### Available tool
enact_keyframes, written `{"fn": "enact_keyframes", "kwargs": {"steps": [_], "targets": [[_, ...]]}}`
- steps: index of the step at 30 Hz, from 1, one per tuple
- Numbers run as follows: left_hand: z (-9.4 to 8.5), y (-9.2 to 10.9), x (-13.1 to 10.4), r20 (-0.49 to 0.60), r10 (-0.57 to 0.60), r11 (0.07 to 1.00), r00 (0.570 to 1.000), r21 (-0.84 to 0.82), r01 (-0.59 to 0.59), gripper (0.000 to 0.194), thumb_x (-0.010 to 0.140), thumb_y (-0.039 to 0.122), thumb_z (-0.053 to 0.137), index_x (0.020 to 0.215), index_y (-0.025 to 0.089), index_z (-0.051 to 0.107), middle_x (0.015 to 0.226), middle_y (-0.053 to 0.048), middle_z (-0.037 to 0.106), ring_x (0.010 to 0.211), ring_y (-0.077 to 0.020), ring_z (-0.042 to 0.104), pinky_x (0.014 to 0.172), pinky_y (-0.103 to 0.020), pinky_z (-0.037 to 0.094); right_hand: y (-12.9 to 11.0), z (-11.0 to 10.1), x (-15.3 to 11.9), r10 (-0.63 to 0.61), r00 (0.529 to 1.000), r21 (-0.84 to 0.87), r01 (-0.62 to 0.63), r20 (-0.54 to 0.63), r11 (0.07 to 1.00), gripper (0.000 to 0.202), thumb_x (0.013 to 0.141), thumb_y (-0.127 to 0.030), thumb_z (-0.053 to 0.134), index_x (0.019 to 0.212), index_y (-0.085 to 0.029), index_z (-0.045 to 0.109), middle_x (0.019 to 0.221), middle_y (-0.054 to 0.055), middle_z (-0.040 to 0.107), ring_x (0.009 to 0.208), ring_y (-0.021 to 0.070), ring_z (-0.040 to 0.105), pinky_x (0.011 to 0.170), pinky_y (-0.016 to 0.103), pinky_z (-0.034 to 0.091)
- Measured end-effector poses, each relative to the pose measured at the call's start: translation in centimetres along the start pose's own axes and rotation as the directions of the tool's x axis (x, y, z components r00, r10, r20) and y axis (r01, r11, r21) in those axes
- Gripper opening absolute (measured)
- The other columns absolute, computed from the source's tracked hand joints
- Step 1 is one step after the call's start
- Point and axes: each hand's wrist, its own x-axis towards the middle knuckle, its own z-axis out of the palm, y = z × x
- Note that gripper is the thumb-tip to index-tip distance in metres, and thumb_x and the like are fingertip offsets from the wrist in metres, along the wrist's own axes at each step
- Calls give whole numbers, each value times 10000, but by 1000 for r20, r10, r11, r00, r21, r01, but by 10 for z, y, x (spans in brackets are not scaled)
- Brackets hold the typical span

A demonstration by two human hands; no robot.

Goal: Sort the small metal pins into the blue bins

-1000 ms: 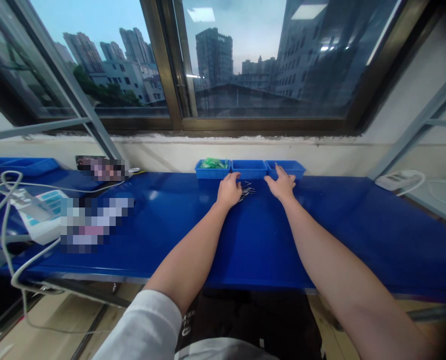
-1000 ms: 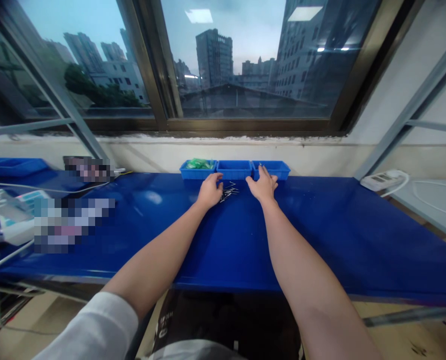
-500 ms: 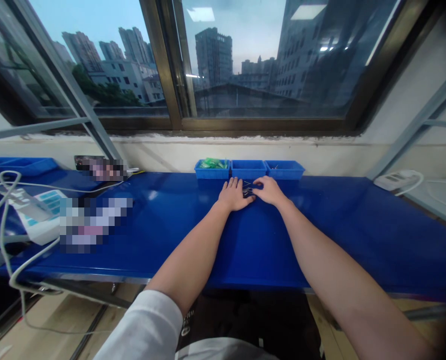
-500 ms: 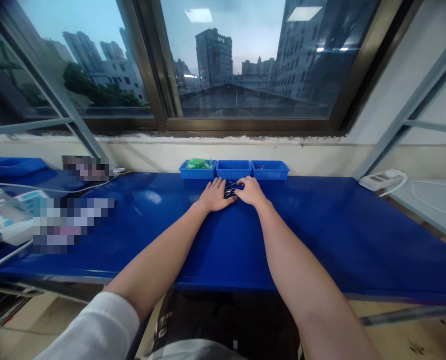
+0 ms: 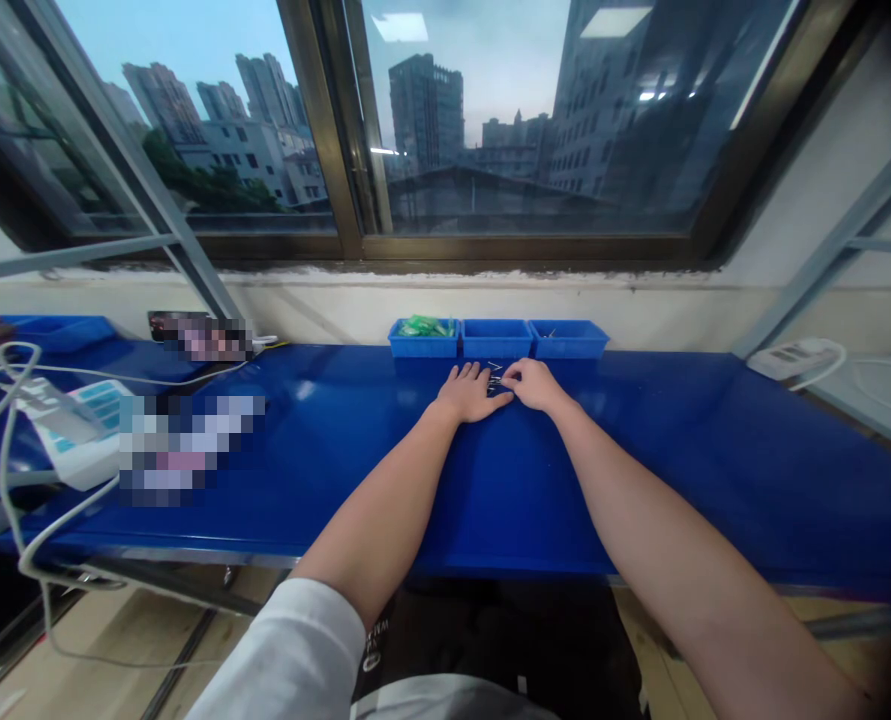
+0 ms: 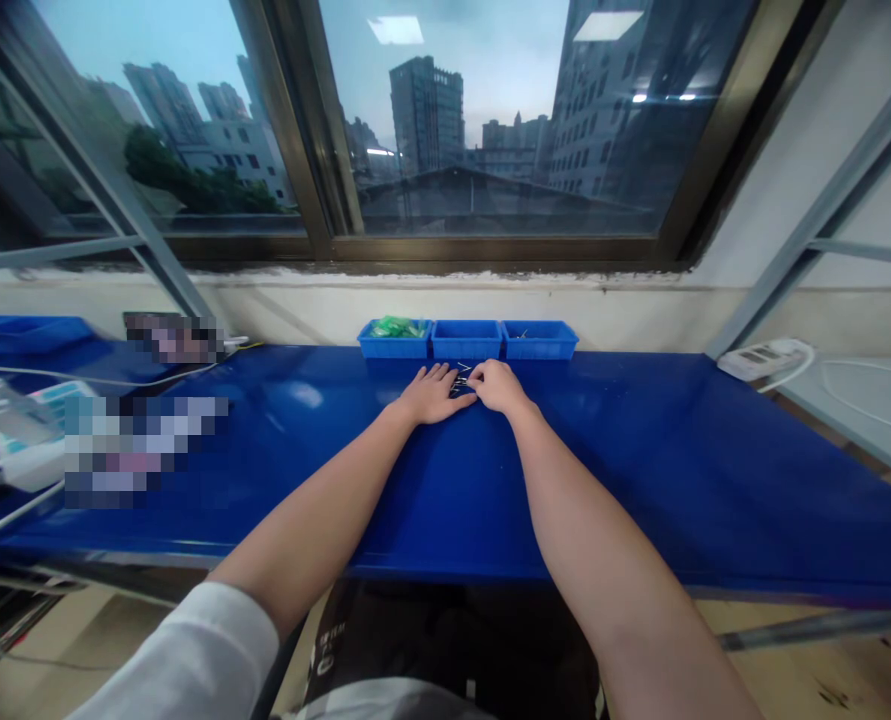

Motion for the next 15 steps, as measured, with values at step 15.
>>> {"fn": "enact_keyframes", "kwargs": {"steps": [15], "targets": [[-7, 1, 2, -430, 125, 971, 894, -134, -200, 235, 887, 343, 498, 956, 202, 673, 985, -58, 681, 967, -189, 605, 1005, -376, 370, -13, -8, -5, -65, 992, 115, 77, -105, 990, 407, 914, -382, 393, 623, -181, 595, 681, 49, 657, 669, 162, 585, 660, 262, 387]]}}
